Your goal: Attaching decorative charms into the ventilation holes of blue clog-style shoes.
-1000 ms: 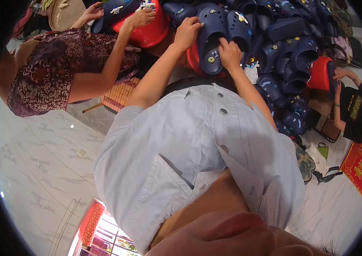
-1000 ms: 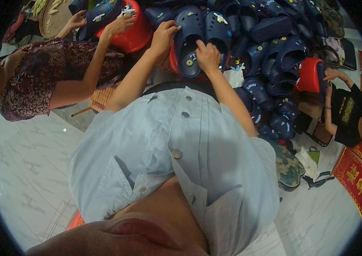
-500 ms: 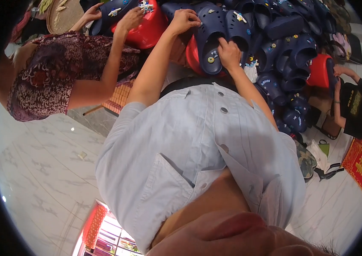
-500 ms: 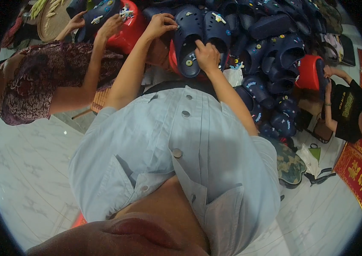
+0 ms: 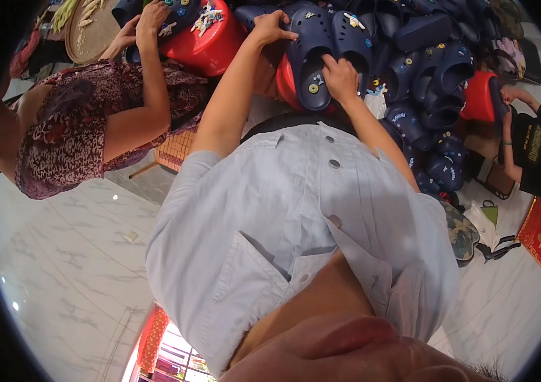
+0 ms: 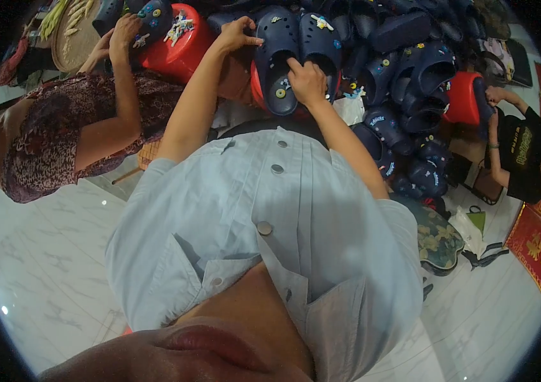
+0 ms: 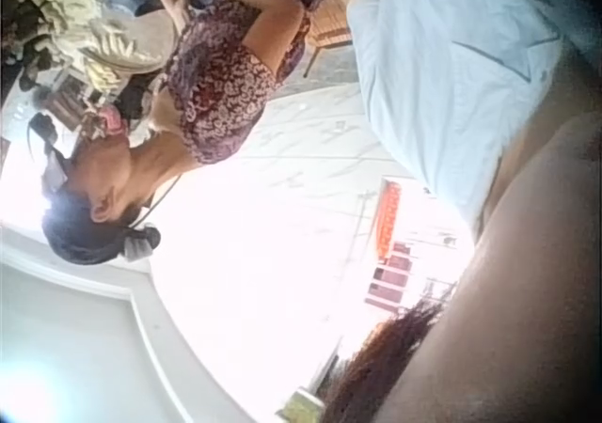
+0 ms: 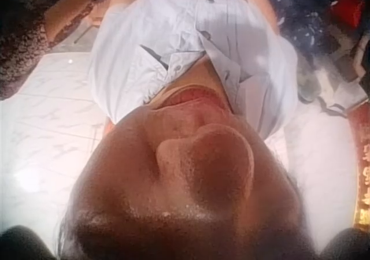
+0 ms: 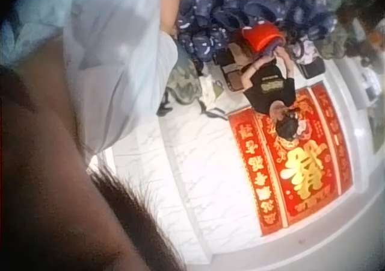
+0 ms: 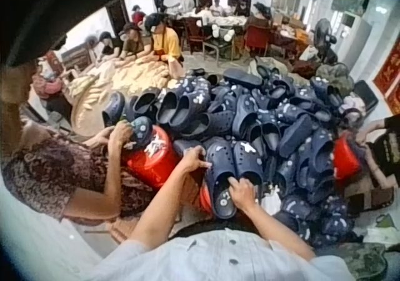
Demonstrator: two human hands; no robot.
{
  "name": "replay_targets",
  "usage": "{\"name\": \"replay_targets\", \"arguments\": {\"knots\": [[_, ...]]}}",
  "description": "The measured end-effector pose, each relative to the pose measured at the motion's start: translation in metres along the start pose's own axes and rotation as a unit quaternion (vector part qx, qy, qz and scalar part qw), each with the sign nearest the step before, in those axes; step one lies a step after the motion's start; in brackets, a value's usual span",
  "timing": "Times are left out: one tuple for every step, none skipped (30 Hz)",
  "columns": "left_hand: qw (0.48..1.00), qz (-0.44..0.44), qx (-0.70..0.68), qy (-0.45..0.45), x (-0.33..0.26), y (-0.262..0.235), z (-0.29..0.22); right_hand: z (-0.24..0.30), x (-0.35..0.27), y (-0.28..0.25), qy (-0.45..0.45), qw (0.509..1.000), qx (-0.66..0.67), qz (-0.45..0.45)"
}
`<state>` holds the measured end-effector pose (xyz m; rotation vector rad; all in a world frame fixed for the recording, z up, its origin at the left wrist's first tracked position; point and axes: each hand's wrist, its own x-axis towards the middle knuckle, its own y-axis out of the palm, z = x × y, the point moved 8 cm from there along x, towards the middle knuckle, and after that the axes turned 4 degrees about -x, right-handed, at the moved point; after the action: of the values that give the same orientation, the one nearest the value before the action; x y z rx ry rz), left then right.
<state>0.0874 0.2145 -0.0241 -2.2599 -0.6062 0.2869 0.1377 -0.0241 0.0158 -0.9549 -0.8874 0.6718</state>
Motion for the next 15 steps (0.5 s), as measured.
{"name": "replay_targets", "arguments": {"knots": [[0.999, 0.023, -0.044, -0.003, 0.003, 0.004, 0.003, 0.0, 0.0, 0.0, -0.004, 1.0, -0.003, 0.001], [0.999, 0.025, -0.044, -0.003, 0.009, 0.005, 0.004, 0.0, 0.001, 0.0, -0.007, 1.0, -0.006, 0.003], [0.999, 0.048, 0.021, -0.005, 0.015, 0.009, 0.003, 0.0, 0.001, 0.0, -0.006, 1.0, -0.005, 0.005], [0.994, 0.072, 0.087, -0.006, 0.019, 0.014, 0.002, 0.001, 0.002, 0.0, -0.005, 1.0, -0.008, 0.013], [0.994, 0.074, 0.085, -0.006, 0.023, 0.017, 0.009, 0.001, 0.002, 0.001, -0.005, 1.0, -0.011, 0.022], [0.993, 0.075, 0.092, -0.007, 0.024, 0.018, 0.025, 0.007, 0.004, -0.001, -0.013, 1.0, -0.007, 0.024], [0.992, 0.082, 0.097, -0.002, 0.026, 0.02, 0.03, 0.008, 0.004, -0.002, -0.02, 1.0, -0.007, 0.023], [0.991, 0.076, 0.107, 0.002, 0.027, 0.021, 0.035, 0.011, 0.004, -0.002, -0.027, 0.999, -0.006, 0.022], [0.991, 0.077, 0.106, 0.003, 0.028, 0.022, 0.032, 0.01, 0.004, -0.002, -0.026, 0.999, -0.007, 0.023], [0.99, 0.089, 0.107, 0.0, 0.028, 0.024, 0.031, 0.01, 0.004, -0.002, -0.021, 0.999, -0.01, 0.028], [0.989, 0.1, 0.107, -0.004, 0.026, 0.024, 0.031, 0.01, 0.004, -0.001, -0.018, 0.999, -0.013, 0.033], [0.989, 0.101, 0.107, -0.005, 0.023, 0.022, 0.028, 0.009, 0.004, 0.0, -0.018, 0.999, -0.013, 0.035], [0.99, 0.079, 0.12, 0.009, 0.02, 0.017, 0.019, 0.008, 0.004, 0.0, -0.017, 0.999, -0.016, 0.03], [0.989, 0.057, 0.132, 0.023, 0.015, 0.011, 0.01, 0.007, 0.004, 0.0, -0.017, 0.999, -0.02, 0.026], [0.989, 0.066, 0.131, 0.028, 0.012, 0.009, -0.007, 0.003, 0.002, 0.001, -0.007, 0.999, -0.022, 0.028]]}}
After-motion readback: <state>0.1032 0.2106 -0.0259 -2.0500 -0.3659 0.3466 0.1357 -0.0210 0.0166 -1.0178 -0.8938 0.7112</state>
